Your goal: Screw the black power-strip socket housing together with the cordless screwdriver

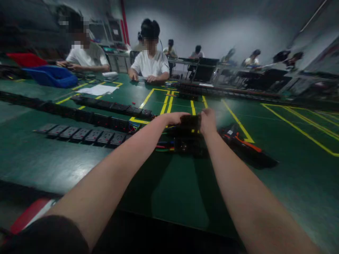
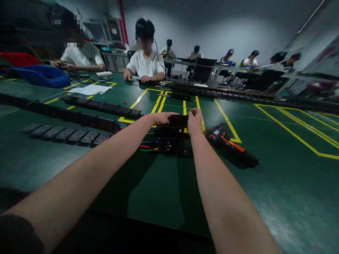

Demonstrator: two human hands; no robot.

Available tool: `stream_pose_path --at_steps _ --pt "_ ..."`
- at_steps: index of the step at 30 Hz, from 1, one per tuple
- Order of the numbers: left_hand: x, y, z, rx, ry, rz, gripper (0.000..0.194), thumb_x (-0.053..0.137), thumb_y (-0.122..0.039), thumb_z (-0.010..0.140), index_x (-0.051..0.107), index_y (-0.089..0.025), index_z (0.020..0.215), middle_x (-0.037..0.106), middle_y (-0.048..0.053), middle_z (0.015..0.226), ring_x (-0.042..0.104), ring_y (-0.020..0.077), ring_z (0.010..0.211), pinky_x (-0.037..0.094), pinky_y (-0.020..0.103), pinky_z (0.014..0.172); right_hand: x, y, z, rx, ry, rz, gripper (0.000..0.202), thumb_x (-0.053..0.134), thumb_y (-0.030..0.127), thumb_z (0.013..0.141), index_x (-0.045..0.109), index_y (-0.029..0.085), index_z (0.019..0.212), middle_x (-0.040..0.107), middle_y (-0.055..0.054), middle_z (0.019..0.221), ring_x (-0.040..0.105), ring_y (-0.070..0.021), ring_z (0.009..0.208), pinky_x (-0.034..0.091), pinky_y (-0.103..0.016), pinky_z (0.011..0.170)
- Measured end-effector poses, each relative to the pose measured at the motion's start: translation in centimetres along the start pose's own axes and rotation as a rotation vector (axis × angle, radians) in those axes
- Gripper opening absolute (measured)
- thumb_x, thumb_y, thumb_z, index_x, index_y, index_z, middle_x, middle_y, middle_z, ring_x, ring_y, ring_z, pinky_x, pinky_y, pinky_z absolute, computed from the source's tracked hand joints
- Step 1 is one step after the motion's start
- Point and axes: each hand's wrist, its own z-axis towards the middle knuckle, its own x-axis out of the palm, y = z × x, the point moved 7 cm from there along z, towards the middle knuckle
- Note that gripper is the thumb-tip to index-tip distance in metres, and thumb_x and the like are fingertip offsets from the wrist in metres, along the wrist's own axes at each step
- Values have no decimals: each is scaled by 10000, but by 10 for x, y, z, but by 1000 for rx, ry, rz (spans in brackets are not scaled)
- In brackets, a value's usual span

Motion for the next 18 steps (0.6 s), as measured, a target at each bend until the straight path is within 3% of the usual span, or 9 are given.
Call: stream_pose_path --at_steps 10,18 --pt "1 7 10 12 -24 50 1055 643 33 717 596 -268 1727 694 88 1705 692 288 1531 526 430 1324 5 0 0 -9 50 -56 175 555 284 945 520 297 1116 644 -32 1071 724 -232 1000 606 -431 971" --pt "2 -2 8 -11 -27 66 990 700 5 732 667 -321 1665 750 49 1638 723 292 1481 560 422 1289 7 9 -2 -37 88 -204 220 566 349 991 580 286 1201 674 -53 1101 724 -251 1042 610 -422 944"
